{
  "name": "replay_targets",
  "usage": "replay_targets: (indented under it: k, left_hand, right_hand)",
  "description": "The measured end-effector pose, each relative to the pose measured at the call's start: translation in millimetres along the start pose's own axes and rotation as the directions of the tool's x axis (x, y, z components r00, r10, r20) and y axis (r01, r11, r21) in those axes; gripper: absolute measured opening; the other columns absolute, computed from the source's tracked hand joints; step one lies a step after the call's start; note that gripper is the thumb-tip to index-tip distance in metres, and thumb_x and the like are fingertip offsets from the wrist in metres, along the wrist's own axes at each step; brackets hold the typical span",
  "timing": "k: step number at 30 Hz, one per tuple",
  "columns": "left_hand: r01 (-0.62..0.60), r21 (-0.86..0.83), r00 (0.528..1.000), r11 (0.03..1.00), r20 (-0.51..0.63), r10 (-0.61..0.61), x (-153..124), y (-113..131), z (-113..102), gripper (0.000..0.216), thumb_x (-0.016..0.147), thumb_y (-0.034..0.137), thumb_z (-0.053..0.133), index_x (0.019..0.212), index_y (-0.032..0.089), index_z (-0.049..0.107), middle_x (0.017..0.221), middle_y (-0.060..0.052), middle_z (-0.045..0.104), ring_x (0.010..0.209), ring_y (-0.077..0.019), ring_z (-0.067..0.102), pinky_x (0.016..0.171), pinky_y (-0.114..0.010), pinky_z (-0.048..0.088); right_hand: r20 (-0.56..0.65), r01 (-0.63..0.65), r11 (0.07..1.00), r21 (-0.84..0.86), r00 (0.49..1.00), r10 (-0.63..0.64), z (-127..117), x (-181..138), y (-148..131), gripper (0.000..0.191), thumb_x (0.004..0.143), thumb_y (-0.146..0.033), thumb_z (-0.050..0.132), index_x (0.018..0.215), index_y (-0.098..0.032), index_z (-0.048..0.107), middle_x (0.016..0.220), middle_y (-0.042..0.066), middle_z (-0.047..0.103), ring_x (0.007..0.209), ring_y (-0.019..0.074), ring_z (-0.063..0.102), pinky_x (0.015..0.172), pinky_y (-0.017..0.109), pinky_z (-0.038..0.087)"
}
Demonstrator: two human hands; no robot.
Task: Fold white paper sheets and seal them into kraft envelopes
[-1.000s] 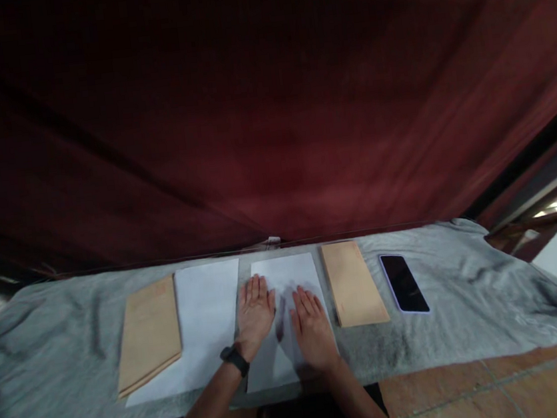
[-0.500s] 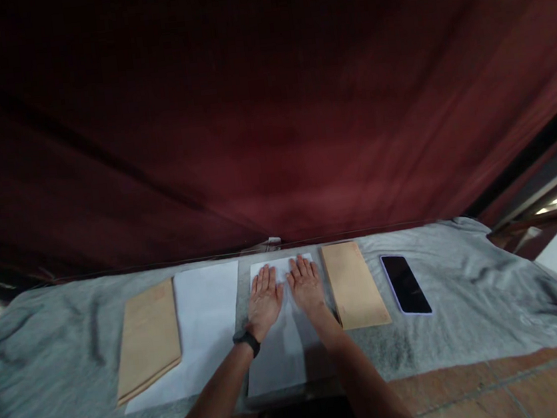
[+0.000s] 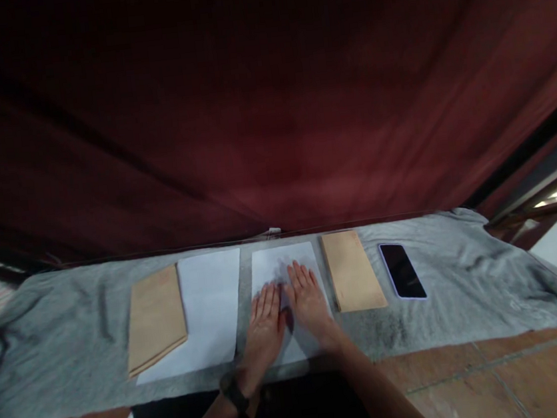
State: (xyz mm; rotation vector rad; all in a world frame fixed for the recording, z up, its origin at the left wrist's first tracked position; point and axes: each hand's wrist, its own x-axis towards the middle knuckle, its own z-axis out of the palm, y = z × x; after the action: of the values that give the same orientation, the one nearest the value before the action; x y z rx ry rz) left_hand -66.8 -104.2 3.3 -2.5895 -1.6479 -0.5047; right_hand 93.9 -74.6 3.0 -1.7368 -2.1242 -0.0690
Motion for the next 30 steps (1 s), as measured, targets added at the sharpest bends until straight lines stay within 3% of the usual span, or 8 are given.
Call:
replay_targets:
  k: [3, 6, 12, 15, 24, 30]
  left_hand:
    - [-0.071, 0.034, 0.997, 0.997, 0.043, 0.069, -35, 12, -6, 0.058, 0.098, 0.024, 0.039, 0.154, 0.013, 0.035, 0.16, -0.012, 0.038, 0.151, -0.0266, 0.028, 0.122, -0.051, 0.029]
    - [-0.063, 0.067, 0.997, 0.996, 0.051, 0.059, -55, 14, -13, 0.059, 0.1, 0.034, 0.041, 0.155, 0.012, 0.034, 0.161, -0.014, 0.036, 0.15, -0.0264, 0.03, 0.122, -0.049, 0.031]
    - [-0.122, 0.029, 0.992, 0.992, 0.04, 0.121, -78, 0, -25, 0.068, 0.099, 0.047, 0.048, 0.155, 0.012, 0.034, 0.16, -0.018, 0.034, 0.148, -0.0308, 0.034, 0.118, -0.049, 0.037]
    - [-0.169, 0.013, 0.984, 0.986, 0.062, 0.168, -88, -7, -31, 0.066, 0.097, 0.045, 0.053, 0.154, 0.016, 0.037, 0.161, -0.016, 0.035, 0.148, -0.0319, 0.035, 0.116, -0.049, 0.04]
    - [-0.18, -0.034, 0.957, 0.983, 0.223, 0.183, -81, -17, -46, 0.05, 0.097, 0.031, 0.053, 0.147, 0.024, 0.049, 0.157, -0.007, 0.044, 0.143, -0.0298, 0.042, 0.111, -0.048, 0.045]
    - [-0.199, -0.112, 0.936, 0.974, 0.271, 0.223, -69, -23, -58, 0.048, 0.091, 0.006, 0.049, 0.134, 0.024, 0.061, 0.144, -0.005, 0.059, 0.137, -0.0234, 0.052, 0.114, -0.043, 0.043]
  right_hand:
    - [0.036, 0.097, 0.995, 0.032, 0.994, -0.099, -8, -48, -16, 0.05, 0.106, -0.033, 0.036, 0.153, -0.018, 0.041, 0.16, 0.009, 0.039, 0.149, 0.0226, 0.034, 0.122, 0.045, 0.029]
    - [0.01, 0.088, 0.996, 0.019, 0.996, -0.088, -15, -81, -19, 0.05, 0.105, -0.034, 0.041, 0.151, -0.016, 0.043, 0.158, 0.012, 0.041, 0.147, 0.025, 0.037, 0.121, 0.046, 0.031]
    - [0.009, 0.037, 0.999, -0.006, 0.999, -0.037, -33, -109, -7, 0.055, 0.104, -0.033, 0.043, 0.155, -0.014, 0.036, 0.158, 0.014, 0.041, 0.146, 0.0269, 0.04, 0.12, 0.046, 0.034]
    - [0.029, 0.068, 0.997, 0.031, 0.997, -0.069, -40, -120, -3, 0.058, 0.104, -0.033, 0.044, 0.157, -0.016, 0.032, 0.158, 0.013, 0.04, 0.146, 0.0265, 0.039, 0.12, 0.047, 0.035]
    - [0.132, 0.226, 0.969, 0.101, 0.962, -0.238, -54, -131, 13, 0.069, 0.098, -0.046, 0.055, 0.157, -0.016, 0.033, 0.163, 0.018, 0.029, 0.15, 0.0318, 0.029, 0.119, 0.053, 0.036]
    - [0.153, 0.219, 0.946, 0.239, 0.954, -0.26, -65, -127, 25, 0.053, 0.097, -0.03, 0.056, 0.15, -0.022, 0.047, 0.157, 0.013, 0.043, 0.146, 0.0269, 0.04, 0.118, 0.051, 0.039]
